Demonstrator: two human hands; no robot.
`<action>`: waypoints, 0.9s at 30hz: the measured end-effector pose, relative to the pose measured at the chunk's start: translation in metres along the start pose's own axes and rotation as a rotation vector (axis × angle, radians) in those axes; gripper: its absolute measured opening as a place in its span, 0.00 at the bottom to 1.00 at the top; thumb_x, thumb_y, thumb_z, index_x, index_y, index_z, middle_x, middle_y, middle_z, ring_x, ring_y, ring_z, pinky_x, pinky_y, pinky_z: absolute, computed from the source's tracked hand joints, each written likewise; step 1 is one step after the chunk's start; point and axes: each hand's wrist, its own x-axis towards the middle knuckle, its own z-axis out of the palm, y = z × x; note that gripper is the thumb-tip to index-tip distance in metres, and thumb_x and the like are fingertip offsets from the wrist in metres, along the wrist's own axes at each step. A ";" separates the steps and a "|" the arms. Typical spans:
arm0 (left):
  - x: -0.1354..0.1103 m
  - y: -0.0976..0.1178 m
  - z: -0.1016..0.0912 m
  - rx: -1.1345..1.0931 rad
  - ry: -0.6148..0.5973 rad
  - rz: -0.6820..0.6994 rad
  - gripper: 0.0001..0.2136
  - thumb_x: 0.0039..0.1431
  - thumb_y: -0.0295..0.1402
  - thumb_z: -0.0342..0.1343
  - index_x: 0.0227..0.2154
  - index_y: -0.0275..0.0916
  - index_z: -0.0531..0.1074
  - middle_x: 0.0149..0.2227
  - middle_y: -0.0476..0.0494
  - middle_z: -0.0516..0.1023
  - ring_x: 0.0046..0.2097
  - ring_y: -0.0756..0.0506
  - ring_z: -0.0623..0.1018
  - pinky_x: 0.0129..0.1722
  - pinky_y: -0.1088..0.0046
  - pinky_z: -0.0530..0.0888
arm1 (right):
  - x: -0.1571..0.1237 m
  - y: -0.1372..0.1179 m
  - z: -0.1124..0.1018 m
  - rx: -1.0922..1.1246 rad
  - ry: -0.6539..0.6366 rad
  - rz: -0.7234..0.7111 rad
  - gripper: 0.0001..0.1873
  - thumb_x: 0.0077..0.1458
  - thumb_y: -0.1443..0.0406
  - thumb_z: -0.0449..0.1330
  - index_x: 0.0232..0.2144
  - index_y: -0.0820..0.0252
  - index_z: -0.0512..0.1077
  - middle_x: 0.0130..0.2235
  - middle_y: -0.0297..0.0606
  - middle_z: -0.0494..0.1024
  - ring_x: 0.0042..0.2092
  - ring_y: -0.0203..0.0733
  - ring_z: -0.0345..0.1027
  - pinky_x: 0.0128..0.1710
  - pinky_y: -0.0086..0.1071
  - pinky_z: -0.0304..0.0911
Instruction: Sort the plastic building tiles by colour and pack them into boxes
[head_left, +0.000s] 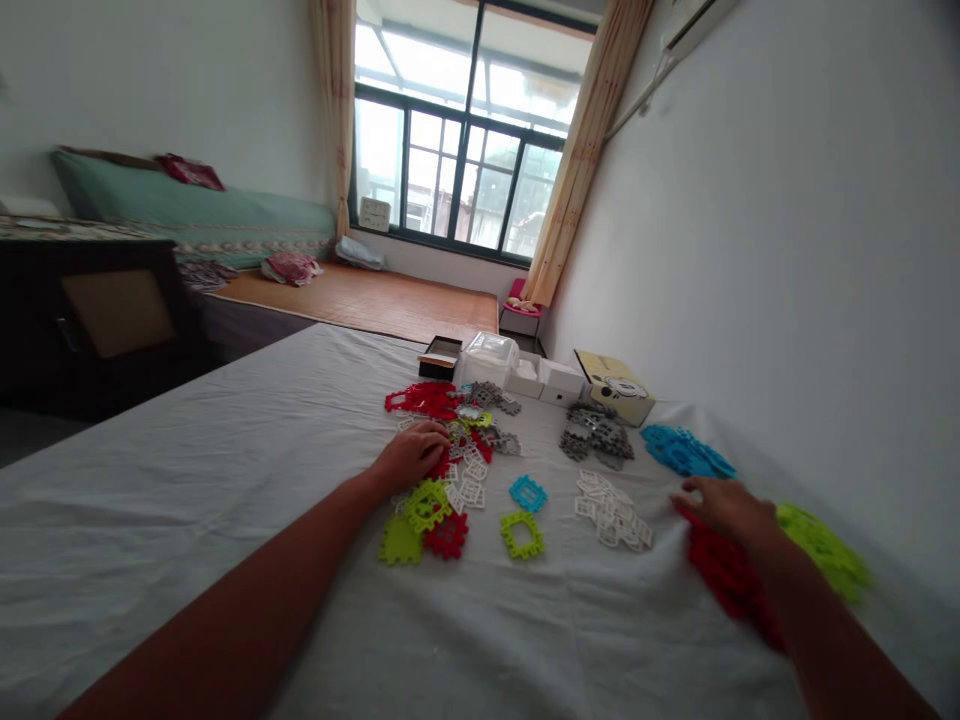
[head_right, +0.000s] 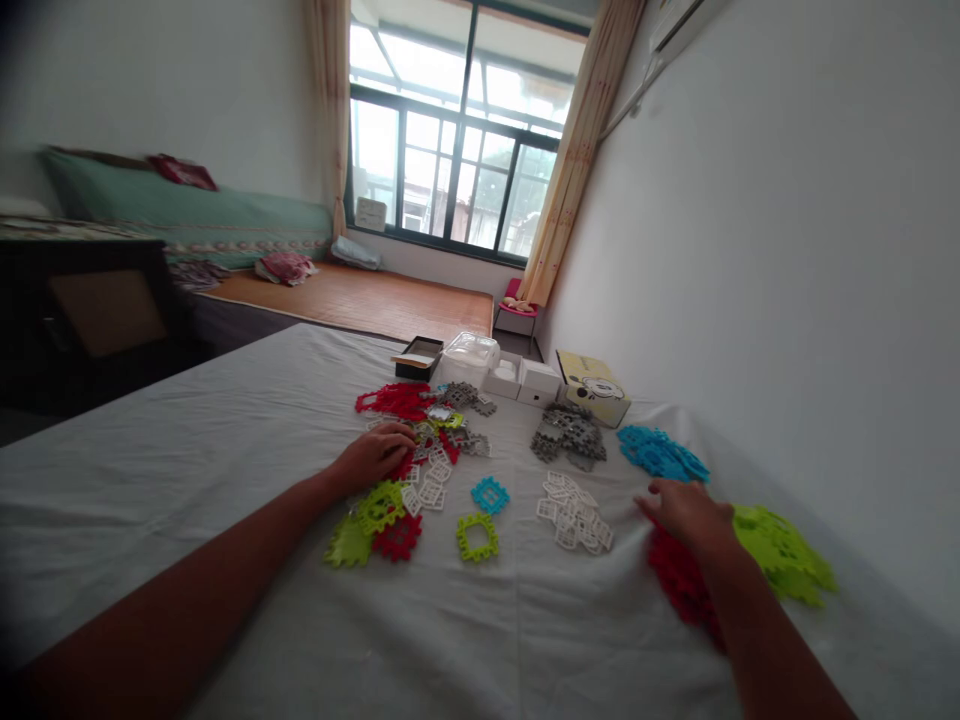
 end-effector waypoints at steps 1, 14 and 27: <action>0.000 0.001 0.000 0.001 0.000 -0.004 0.11 0.57 0.29 0.48 0.34 0.40 0.77 0.43 0.44 0.76 0.45 0.46 0.74 0.49 0.70 0.69 | -0.005 -0.019 -0.005 0.014 0.010 -0.040 0.18 0.48 0.51 0.57 0.33 0.55 0.77 0.37 0.47 0.78 0.41 0.59 0.70 0.37 0.52 0.63; -0.004 0.002 0.000 -0.020 0.029 -0.012 0.11 0.57 0.28 0.49 0.34 0.40 0.77 0.42 0.44 0.76 0.45 0.46 0.74 0.50 0.69 0.69 | -0.121 -0.301 -0.059 0.377 -0.184 -0.802 0.24 0.49 0.51 0.60 0.45 0.56 0.68 0.43 0.43 0.74 0.47 0.52 0.65 0.45 0.45 0.60; -0.002 -0.001 -0.001 -0.038 0.012 -0.022 0.11 0.57 0.29 0.49 0.34 0.40 0.77 0.42 0.44 0.76 0.45 0.46 0.74 0.49 0.70 0.69 | -0.082 -0.237 -0.052 0.798 -0.477 -0.568 0.34 0.47 0.51 0.62 0.53 0.57 0.60 0.37 0.36 0.75 0.34 0.38 0.69 0.36 0.33 0.65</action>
